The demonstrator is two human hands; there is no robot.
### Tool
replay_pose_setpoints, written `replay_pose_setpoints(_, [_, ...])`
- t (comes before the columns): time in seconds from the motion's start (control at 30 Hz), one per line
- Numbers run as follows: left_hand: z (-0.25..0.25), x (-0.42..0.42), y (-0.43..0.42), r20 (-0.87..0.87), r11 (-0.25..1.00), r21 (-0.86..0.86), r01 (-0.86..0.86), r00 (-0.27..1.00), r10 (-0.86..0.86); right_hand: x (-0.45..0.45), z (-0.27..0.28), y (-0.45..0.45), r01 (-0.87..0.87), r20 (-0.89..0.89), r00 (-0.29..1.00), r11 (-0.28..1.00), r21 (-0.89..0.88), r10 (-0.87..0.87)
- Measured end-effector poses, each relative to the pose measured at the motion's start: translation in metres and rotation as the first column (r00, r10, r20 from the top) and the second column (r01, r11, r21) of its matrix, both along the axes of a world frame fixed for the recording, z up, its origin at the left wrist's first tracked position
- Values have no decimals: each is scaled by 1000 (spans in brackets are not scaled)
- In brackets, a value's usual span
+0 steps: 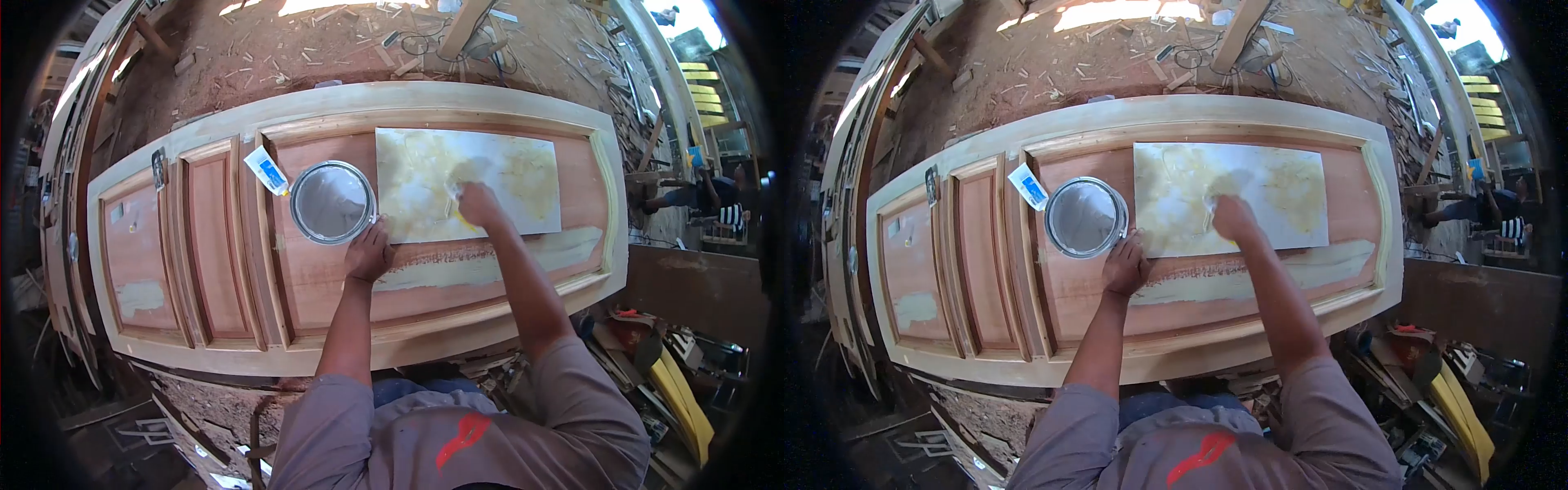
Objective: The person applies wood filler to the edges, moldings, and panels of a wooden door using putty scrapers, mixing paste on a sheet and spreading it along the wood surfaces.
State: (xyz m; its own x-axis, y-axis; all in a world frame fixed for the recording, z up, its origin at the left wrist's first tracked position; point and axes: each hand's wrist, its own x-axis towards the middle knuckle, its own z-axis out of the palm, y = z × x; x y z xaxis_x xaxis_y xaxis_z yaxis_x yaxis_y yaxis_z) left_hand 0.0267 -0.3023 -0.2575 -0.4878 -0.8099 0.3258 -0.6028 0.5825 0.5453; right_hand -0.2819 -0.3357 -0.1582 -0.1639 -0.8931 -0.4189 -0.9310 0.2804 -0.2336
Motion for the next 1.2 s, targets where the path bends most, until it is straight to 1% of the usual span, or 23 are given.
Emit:
replay_pose_setpoints(0.03, [-4,1,0,10,1000,-6,0,1000,0,11,6,13,17,73,997,998,-55,-13])
replay_pose_setpoints(0.1, [-7,-1,0,15,1000,-18,1,1000,-1,30,21,23,-5,105,994,1000,-20,7])
replay_pose_setpoints(0.17, [-6,-1,-1,20,1000,-28,3,1000,-2,41,23,25,-11,166,986,1000,23,7])
replay_pose_setpoints(0.27, [-1,-1,0,-11,1000,-19,-7,1000,7,50,27,16,120,188,979,974,-195,-83])
replay_pose_setpoints(0.37, [0,-1,-1,-23,1000,-31,-1,1000,0,61,-21,40,78,127,992,865,-496,-16])
replay_pose_setpoints(0.43, [2,-1,-1,-21,999,-35,15,1000,-16,82,-45,77,-135,-64,991,808,-573,120])
replay_pose_setpoints(0.47, [3,0,-3,-20,999,-40,19,1000,-20,89,-49,87,-245,-163,969,765,-596,184])
replay_pose_setpoints(0.57, [1,-1,-2,-22,999,-36,19,1000,-20,88,-12,101,-131,75,982,913,-387,173])
replay_pose_setpoints(0.67, [-3,-2,-1,-22,1000,-20,14,1000,-14,44,-1,48,48,136,991,972,-231,-16])
replay_pose_setpoints(0.77, [2,-3,-2,-39,1000,-18,21,999,-22,28,7,6,27,69,998,967,-252,-9])
replay_pose_setpoints(0.87, [2,-2,-2,-26,999,-43,13,1000,-15,40,-12,35,-28,92,995,979,-201,48])
replay_pose_setpoints(0.9, [1,-2,0,-21,1000,-28,10,1000,-11,41,-8,44,-106,111,986,982,-154,124])
replay_pose_setpoints(1.0, [2,-3,-2,-22,1000,-16,9,1000,-9,37,6,49,-242,106,962,967,-86,250])
replay_pose_setpoints(1.1, [4,-1,-1,-41,1000,-10,6,999,-6,26,2,11,-43,72,996,970,-241,61])
replay_pose_setpoints(1.2, [9,1,-2,-56,1000,10,28,998,-27,37,-6,-21,-77,55,994,971,-227,92])
